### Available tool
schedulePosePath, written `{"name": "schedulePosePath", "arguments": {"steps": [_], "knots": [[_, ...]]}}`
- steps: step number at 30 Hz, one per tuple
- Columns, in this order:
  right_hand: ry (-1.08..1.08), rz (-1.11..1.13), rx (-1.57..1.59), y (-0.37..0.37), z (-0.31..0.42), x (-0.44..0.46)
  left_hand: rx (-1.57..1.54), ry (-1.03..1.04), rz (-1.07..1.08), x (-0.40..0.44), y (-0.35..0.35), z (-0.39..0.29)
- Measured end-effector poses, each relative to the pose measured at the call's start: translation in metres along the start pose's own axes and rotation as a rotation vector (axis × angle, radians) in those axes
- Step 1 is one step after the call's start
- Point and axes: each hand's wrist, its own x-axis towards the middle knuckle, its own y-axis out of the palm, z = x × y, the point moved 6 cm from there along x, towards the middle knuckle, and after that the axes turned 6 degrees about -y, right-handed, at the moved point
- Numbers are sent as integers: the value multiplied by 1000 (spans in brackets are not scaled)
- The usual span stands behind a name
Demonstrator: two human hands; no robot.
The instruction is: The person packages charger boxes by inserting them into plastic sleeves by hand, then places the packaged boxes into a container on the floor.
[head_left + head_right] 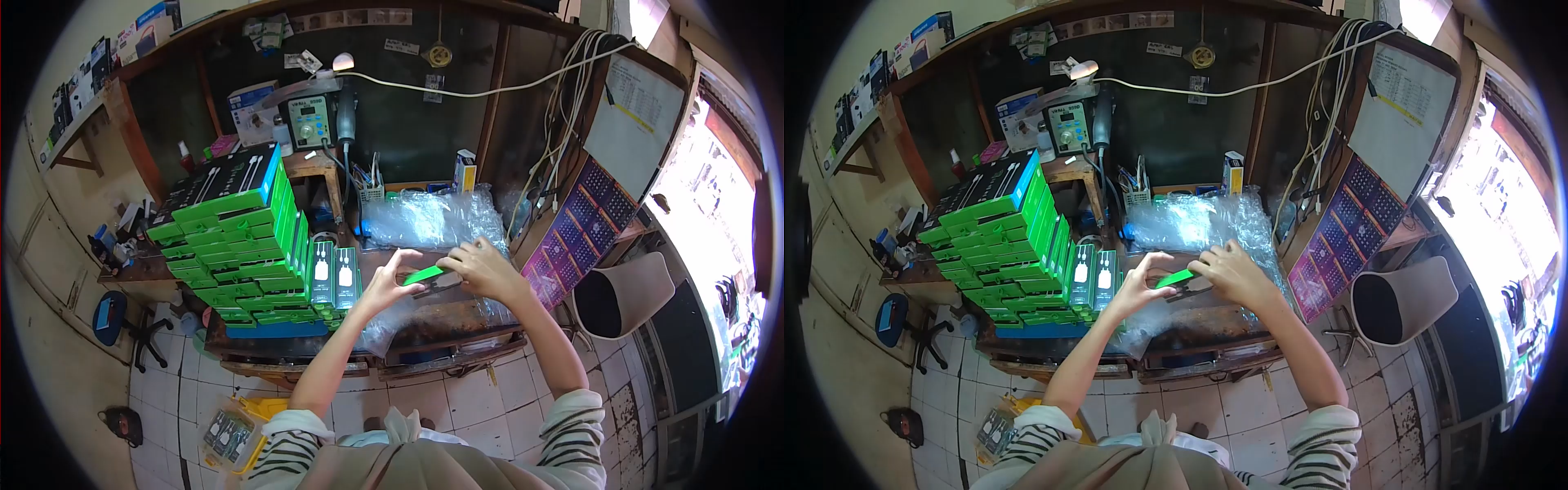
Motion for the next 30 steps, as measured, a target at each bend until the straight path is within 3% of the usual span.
{"name": "schedulePosePath", "arguments": {"steps": [2, 4, 5, 7, 8, 13, 17, 19, 23, 26, 30], "knots": [[-9, -31, -18, 4, -4, 1, -16, -74, -58, 1, -4, 10], [276, -348, 277, -7, -25, -7, -148, -68, -113, 4, -4, 33], [267, -348, 276, 0, -26, -4, -276, -64, -161, 5, -7, 46], [469, -638, 669, 17, -44, -14, -229, -47, -171, 5, -7, 48], [619, -650, 1029, 35, -49, -16, -282, -62, -171, 5, -7, 51], [626, -695, 1017, 48, -56, -11, -368, -119, -133, 6, -3, 50], [499, -639, 1003, 41, -42, 3, -268, -134, -137, 9, 5, 43], [532, -468, 1019, 48, -31, 10, -275, 2, -184, 13, 5, 34], [323, -546, 807, 53, -13, 18, -311, 58, -136, 15, 2, 21], [398, -541, 1008, 52, -1, 15, -316, 90, -144, 17, -3, 19], [440, -576, 958, 75, -7, 7, -294, 63, -167, 13, -7, 14]]}}
